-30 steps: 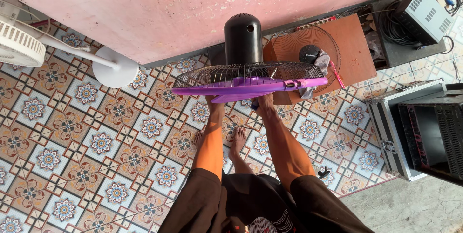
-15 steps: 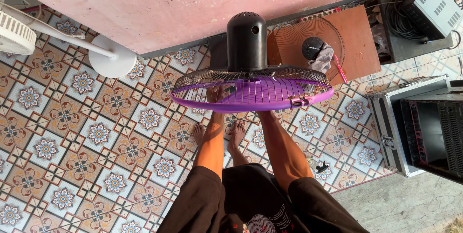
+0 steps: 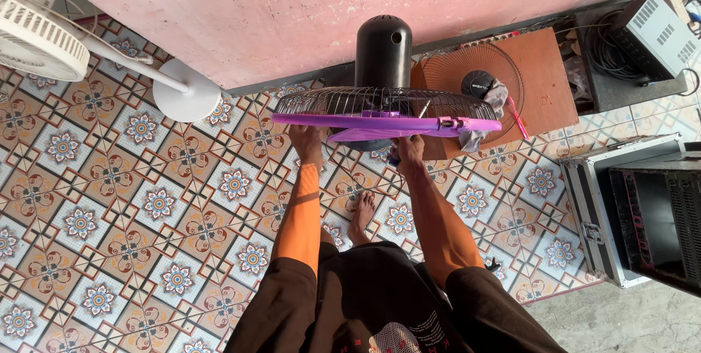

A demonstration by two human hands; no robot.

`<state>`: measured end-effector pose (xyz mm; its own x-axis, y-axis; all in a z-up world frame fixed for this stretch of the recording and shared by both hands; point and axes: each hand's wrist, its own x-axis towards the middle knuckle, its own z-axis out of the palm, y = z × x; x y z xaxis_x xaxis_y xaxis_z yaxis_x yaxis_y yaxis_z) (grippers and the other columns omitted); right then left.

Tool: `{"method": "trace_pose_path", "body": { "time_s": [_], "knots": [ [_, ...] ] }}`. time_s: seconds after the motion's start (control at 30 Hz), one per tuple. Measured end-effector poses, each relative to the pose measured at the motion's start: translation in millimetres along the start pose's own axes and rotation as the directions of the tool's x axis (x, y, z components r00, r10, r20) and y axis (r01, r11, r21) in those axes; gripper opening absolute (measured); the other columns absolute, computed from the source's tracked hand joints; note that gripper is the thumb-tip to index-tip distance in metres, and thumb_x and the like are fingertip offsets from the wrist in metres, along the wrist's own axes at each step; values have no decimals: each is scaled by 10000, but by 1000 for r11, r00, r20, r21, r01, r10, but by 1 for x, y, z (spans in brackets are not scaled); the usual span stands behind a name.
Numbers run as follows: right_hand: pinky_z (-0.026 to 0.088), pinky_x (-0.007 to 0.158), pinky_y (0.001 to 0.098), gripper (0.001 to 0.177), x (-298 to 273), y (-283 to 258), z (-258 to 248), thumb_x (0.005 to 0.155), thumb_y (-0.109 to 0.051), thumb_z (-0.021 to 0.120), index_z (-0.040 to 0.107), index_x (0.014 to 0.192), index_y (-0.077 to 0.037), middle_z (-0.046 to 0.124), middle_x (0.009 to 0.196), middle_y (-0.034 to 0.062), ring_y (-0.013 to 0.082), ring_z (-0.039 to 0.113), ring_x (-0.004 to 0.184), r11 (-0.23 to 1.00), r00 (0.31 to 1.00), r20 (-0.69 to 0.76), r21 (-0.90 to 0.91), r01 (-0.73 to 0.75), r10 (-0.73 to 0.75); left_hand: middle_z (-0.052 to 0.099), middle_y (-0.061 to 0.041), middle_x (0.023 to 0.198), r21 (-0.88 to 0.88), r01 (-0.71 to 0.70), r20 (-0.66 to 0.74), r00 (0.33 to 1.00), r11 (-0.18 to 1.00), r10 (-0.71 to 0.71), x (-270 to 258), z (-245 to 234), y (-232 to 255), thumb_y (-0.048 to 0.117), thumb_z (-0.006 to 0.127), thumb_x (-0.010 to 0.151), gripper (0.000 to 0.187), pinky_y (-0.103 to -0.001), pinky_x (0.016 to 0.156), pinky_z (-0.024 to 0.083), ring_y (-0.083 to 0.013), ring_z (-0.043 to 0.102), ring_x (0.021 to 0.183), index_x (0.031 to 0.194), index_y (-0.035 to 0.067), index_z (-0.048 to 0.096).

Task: The person assembles a standing fan by attaching the front and rear wire cages to the fan head. They use a screwdriver to tighten the securing screw and adjust the cage alignment.

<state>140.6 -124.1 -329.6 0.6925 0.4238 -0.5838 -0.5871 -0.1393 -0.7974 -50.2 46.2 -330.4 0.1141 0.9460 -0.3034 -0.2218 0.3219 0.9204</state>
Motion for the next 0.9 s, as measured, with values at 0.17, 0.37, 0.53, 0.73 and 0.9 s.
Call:
{"method": "trace_pose_path", "body": {
  "time_s": [0.17,0.37,0.53,0.73,0.9],
  "knots": [
    [496,563,296,375,-4,-36,-16,928,-290,712,578,1249,-150,712,1158,13,162,737,947,985,987,42,-76,156,-153,681,-27,829,288,-380,1,918,879,396,23,-16,42,148,662,996,99,-315,650,599,-148,670,734,1024,54,674],
    [561,761,335,372,2,-92,-62,1018,-291,693,617,1316,-81,723,1159,111,198,732,998,755,771,34,-177,631,-636,751,-83,922,360,-582,75,797,729,599,-5,-10,132,107,679,1010,108,-346,706,590,-202,719,836,1080,34,720],
    [542,716,320,246,-35,-151,-71,1041,-278,654,697,1142,-58,704,949,67,164,687,807,435,510,50,-453,778,-859,751,-140,1131,386,-781,193,590,492,784,-30,3,187,46,626,1030,219,-364,843,633,-262,757,1005,1239,54,692],
    [405,583,380,268,-77,-188,-71,1086,-307,630,685,1004,-58,590,715,81,166,528,628,226,433,152,-676,701,-888,690,-240,1233,535,-802,368,505,267,780,-33,-2,188,-15,592,1039,409,-379,878,651,-372,726,1097,1443,45,567],
    [401,538,421,279,-91,-207,-76,1044,-284,648,650,907,-41,590,633,100,201,533,529,122,520,270,-790,601,-810,681,-284,1204,559,-822,502,443,113,743,-22,-13,186,-63,593,976,542,-408,858,631,-411,707,1080,1505,-48,477]
  ]
}}
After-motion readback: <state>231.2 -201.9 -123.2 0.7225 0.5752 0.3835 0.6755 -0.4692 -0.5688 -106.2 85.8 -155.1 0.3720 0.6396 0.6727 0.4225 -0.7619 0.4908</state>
